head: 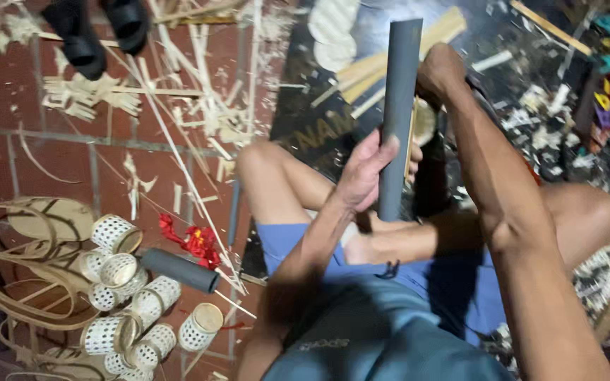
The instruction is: The person sits cross-legged on the workshop floor and weaves thin bamboo strips around a gray cylindrical mold to form perforated basket bodies. They bend and wrap strips by hand, use pliers to trim or secure a strip, and press finished woven baskets onto the mold to shape them.
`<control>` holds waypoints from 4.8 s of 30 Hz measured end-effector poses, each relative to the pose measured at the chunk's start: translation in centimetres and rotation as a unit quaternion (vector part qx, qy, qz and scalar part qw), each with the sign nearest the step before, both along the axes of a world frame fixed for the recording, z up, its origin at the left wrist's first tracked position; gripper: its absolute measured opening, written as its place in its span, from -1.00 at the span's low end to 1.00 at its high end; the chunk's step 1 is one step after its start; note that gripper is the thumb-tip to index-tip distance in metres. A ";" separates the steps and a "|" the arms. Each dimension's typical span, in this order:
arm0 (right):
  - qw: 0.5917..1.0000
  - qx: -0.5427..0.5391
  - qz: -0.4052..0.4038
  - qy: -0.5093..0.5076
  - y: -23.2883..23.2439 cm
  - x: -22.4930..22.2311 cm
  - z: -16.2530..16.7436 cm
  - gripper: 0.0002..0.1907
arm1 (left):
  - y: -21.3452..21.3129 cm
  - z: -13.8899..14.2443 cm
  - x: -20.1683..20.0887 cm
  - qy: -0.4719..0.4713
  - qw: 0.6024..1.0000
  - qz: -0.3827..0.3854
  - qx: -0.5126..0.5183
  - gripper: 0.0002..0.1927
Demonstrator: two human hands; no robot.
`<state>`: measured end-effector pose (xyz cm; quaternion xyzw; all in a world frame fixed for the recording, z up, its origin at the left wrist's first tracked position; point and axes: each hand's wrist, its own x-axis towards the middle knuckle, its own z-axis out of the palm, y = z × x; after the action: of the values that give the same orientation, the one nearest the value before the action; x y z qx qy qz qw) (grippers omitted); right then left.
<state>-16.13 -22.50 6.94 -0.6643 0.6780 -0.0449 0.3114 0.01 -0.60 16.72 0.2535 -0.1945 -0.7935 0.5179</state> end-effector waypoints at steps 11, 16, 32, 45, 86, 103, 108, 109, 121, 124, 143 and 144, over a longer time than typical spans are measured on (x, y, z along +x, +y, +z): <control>0.993 -0.031 -0.100 0.056 -0.8 7.6 1.6 -0.52 | -0.3 3.4 11.6 -0.014 0.993 0.112 -0.041 -0.46; 0.987 -0.075 -0.131 0.048 -1.2 7.8 0.5 -0.56 | -1.0 3.8 13.8 -0.097 0.976 0.162 -0.110 -0.42; 0.911 -0.004 -0.231 -0.342 -1.3 6.9 -1.5 -0.91 | -2.8 2.7 17.5 0.274 0.956 0.092 -0.046 -0.20; 0.828 -0.024 -0.280 -0.486 0.0 3.1 1.2 -0.88 | -2.4 5.3 11.7 0.289 0.948 0.055 -0.123 -0.22; 0.642 -0.414 -0.118 -0.634 21.9 2.0 18.2 -0.80 | 2.4 7.8 5.2 -0.198 0.956 0.136 -0.166 -0.30; 0.593 -0.255 -0.216 -0.733 26.3 0.7 23.0 -0.79 | 4.5 8.2 6.0 0.048 0.994 0.067 -0.077 -0.40; 0.662 -0.295 -0.266 -0.636 31.1 0.0 24.2 -0.80 | 5.3 9.4 5.9 0.095 0.985 0.061 -0.129 -0.39; 0.666 -0.294 -0.268 -0.631 31.5 -0.1 24.2 -0.81 | 5.5 9.7 5.9 0.094 0.986 0.055 -0.125 -0.36; 0.688 -0.261 -0.249 -0.629 30.7 -2.2 23.0 -0.84 | 6.5 9.7 6.5 0.100 0.992 0.003 -0.072 -0.15; 0.681 -0.237 -0.224 -0.656 27.8 -2.6 22.1 -0.84 | 7.1 9.9 6.4 0.175 0.982 -0.046 -0.062 -0.18; 0.804 -0.171 -0.035 -0.568 14.8 7.3 23.2 -0.74 | 3.7 6.6 9.4 -0.335 0.921 0.053 -0.190 -0.31; 0.826 -0.225 -0.116 -0.504 16.2 6.8 24.6 -0.73 | 2.4 7.0 9.4 -0.467 0.852 0.093 -0.219 -0.33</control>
<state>-9.37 -6.33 31.55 -0.5172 0.4699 -0.5603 0.4447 9.42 1.79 23.73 0.4908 -0.5577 -0.4671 0.4794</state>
